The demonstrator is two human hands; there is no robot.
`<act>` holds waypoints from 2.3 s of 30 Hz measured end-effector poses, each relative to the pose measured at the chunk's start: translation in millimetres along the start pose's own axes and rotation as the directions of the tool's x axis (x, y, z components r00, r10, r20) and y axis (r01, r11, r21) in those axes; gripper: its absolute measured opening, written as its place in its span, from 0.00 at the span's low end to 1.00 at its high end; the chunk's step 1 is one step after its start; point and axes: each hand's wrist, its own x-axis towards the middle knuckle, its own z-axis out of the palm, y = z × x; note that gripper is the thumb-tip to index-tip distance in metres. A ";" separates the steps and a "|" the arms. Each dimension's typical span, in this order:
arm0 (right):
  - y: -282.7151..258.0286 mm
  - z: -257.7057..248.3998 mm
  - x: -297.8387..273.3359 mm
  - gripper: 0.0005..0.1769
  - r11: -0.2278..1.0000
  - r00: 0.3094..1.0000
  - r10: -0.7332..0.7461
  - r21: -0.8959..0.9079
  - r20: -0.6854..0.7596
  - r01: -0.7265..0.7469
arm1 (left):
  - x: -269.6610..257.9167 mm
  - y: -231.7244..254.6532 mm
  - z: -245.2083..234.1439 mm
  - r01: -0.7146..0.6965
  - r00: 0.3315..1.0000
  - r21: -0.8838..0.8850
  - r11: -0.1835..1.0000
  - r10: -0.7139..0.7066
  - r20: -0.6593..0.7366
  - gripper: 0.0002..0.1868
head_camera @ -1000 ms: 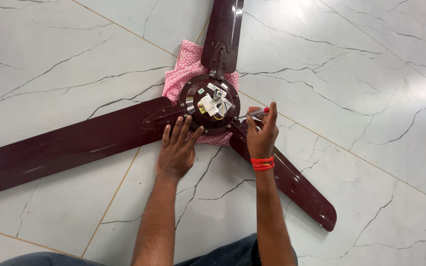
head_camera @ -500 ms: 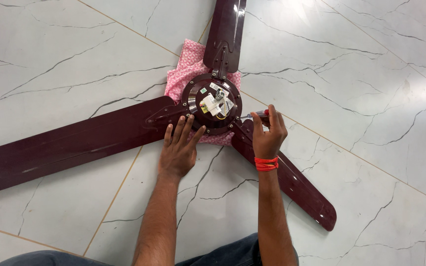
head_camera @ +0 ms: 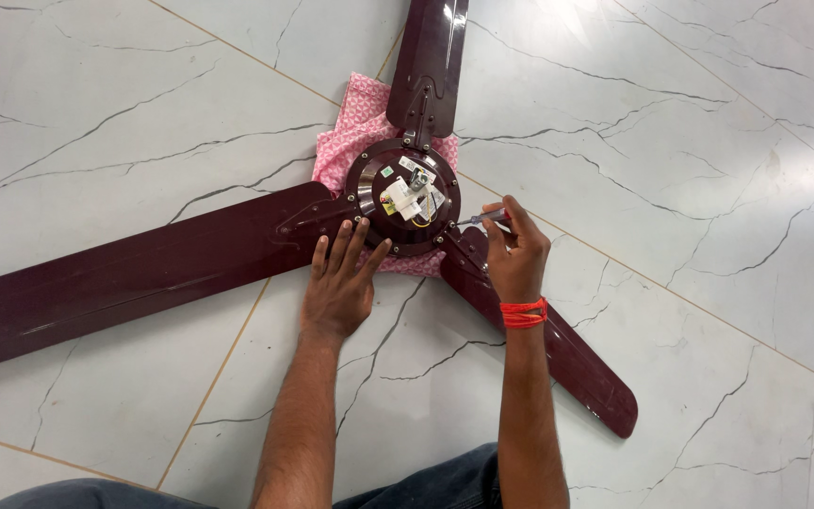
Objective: The person uses a screwdriver to tighten screws on the central hub of a ceiling fan lying on the floor. They systematically work around the hub, securing the fan blades to the motor housing.
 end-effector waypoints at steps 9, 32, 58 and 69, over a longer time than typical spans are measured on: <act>-6.2 17.5 -1.2 0.24 0.993 0.990 -0.066 -0.105 -0.125 0.053 | 1.0 0.2 -2.8 0.003 1.000 -0.020 1.000 -0.003 -0.001 0.42; 3.4 0.8 -0.4 0.25 0.995 0.996 -0.088 0.039 0.002 0.088 | 0.8 -0.1 -1.4 -0.001 1.000 -0.017 1.000 0.001 -0.003 0.41; -13.6 44.7 -35.9 0.43 0.989 0.987 -0.078 0.114 -0.142 0.095 | -1.0 -4.8 -1.5 -0.068 0.988 -0.060 0.996 0.058 -0.146 0.40; -66.7 84.2 -30.6 0.37 0.989 0.997 -0.077 0.126 0.021 0.074 | 1.2 -24.1 -112.7 -0.034 0.998 -0.601 0.799 -0.001 -0.058 0.33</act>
